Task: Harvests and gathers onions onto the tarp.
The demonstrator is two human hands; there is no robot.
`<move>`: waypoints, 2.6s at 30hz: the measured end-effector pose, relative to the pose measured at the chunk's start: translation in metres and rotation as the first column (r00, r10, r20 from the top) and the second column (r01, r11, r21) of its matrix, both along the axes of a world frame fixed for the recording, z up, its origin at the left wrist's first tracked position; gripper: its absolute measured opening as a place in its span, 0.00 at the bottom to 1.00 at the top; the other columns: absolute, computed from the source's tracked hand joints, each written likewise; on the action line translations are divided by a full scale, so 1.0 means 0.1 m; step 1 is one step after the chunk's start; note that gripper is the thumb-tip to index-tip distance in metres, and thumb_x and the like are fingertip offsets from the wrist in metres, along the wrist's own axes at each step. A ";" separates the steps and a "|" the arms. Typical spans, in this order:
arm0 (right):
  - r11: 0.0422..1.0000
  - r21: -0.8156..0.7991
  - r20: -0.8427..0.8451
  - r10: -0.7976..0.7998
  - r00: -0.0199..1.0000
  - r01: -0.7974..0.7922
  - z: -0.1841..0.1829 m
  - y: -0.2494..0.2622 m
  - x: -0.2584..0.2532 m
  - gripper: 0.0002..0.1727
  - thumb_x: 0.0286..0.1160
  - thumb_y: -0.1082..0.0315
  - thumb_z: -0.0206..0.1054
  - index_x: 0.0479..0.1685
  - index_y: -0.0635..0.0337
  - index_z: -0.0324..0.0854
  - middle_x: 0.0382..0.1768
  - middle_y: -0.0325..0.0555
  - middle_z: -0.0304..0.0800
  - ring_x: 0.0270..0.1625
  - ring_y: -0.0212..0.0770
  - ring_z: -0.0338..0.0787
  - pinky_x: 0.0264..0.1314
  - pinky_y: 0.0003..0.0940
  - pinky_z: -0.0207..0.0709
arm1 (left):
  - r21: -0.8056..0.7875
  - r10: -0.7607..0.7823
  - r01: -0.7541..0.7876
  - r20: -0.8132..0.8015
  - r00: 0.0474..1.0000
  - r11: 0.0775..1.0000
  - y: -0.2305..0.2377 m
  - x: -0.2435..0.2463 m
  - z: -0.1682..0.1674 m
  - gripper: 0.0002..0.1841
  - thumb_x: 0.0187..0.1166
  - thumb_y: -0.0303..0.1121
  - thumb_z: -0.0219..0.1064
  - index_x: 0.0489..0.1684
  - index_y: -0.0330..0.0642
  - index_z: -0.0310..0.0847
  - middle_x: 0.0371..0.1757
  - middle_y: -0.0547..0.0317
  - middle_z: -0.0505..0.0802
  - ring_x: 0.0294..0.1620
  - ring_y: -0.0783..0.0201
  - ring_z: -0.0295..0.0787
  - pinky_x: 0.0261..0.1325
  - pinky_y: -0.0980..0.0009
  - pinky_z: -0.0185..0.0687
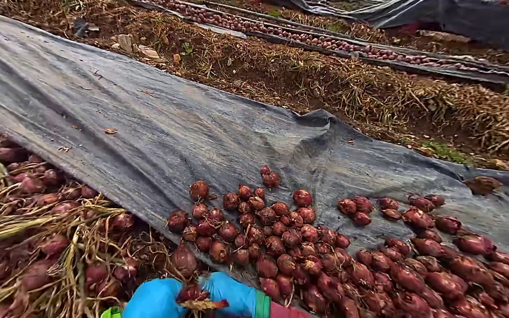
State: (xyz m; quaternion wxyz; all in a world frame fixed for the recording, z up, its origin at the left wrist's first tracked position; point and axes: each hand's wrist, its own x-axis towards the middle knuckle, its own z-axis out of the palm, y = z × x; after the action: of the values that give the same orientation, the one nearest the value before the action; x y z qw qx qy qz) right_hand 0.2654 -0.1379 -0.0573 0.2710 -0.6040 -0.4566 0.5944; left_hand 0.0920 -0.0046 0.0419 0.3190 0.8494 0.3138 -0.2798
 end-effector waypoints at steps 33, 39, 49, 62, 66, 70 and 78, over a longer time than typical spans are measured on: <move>0.765 -0.388 -0.412 -0.643 0.646 0.514 -0.70 -0.71 0.13 0.49 0.84 0.27 0.28 0.48 0.63 0.82 0.17 0.46 0.81 0.14 0.42 0.82 0.17 0.40 0.82 | -0.319 0.579 -0.539 0.039 0.814 0.779 -0.29 -0.22 -1.20 0.26 0.64 0.56 0.83 0.52 0.48 0.90 0.45 0.60 0.97 0.51 0.64 0.95 0.62 0.53 0.89; 0.952 0.029 -0.297 -0.284 0.912 0.305 -0.13 -0.51 -0.32 0.49 0.74 0.17 0.36 0.25 0.54 0.82 0.13 0.40 0.81 0.14 0.39 0.82 0.17 0.37 0.81 | -0.077 0.321 -0.317 0.044 0.946 0.945 -0.46 -0.49 -0.22 0.25 0.62 0.58 0.83 0.45 0.49 0.90 0.37 0.59 0.95 0.43 0.58 0.93 0.51 0.47 0.89; 0.941 0.065 -0.215 -0.313 0.925 0.333 -0.11 -0.70 -0.09 0.42 0.86 0.31 0.36 0.34 0.55 0.85 0.15 0.39 0.81 0.14 0.36 0.81 0.16 0.36 0.80 | 0.005 0.272 -0.272 0.046 0.961 0.962 -0.70 -0.04 -0.08 0.13 0.80 0.36 0.65 0.56 0.50 0.90 0.54 0.51 0.96 0.58 0.46 0.92 0.57 0.34 0.83; 0.720 -0.294 -0.234 -0.692 0.682 0.629 -0.76 -0.62 0.30 0.52 0.86 0.31 0.19 0.42 0.63 0.85 0.11 0.44 0.80 0.10 0.41 0.81 0.12 0.41 0.82 | 0.424 -0.265 0.332 -0.210 0.941 0.843 1.33 -0.95 -2.12 0.09 0.73 0.26 0.70 0.47 0.44 0.93 0.54 0.46 0.94 0.69 0.38 0.83 0.90 0.33 0.51; 0.705 -0.376 -0.242 -0.702 0.670 0.602 -0.93 -0.47 0.30 0.50 0.89 0.36 0.16 0.45 0.63 0.84 0.11 0.46 0.80 0.09 0.41 0.80 0.11 0.39 0.80 | 0.353 0.329 -0.335 0.078 0.941 0.874 1.19 -0.86 -1.94 0.16 0.68 0.25 0.74 0.54 0.38 0.90 0.58 0.37 0.90 0.66 0.41 0.86 0.71 0.43 0.82; 0.704 -0.392 -0.235 -0.699 0.676 0.592 -0.92 -0.33 0.29 0.51 0.89 0.37 0.16 0.45 0.65 0.85 0.11 0.47 0.80 0.09 0.41 0.80 0.10 0.39 0.80 | 0.258 0.854 -0.825 -0.001 0.520 0.502 0.90 -0.84 -2.13 0.41 0.66 0.39 0.82 0.85 0.52 0.69 0.66 0.41 0.91 0.65 0.39 0.91 0.67 0.33 0.83; 0.804 -0.375 -0.373 -0.586 0.719 0.461 -0.78 -0.17 0.00 0.51 0.86 0.31 0.19 0.50 0.64 0.83 0.14 0.46 0.79 0.12 0.43 0.80 0.14 0.41 0.81 | -0.030 0.702 -0.708 0.166 0.693 0.706 0.48 -0.69 -1.24 0.26 0.59 0.54 0.88 0.53 0.53 0.91 0.46 0.60 0.97 0.52 0.61 0.95 0.62 0.48 0.89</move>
State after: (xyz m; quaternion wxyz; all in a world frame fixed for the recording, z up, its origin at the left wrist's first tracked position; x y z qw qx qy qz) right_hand 0.2653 -0.1550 -0.1354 0.4518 -0.5750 -0.1048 0.6740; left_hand 0.0229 0.0432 -0.0826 0.4110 0.6900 0.5929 -0.0595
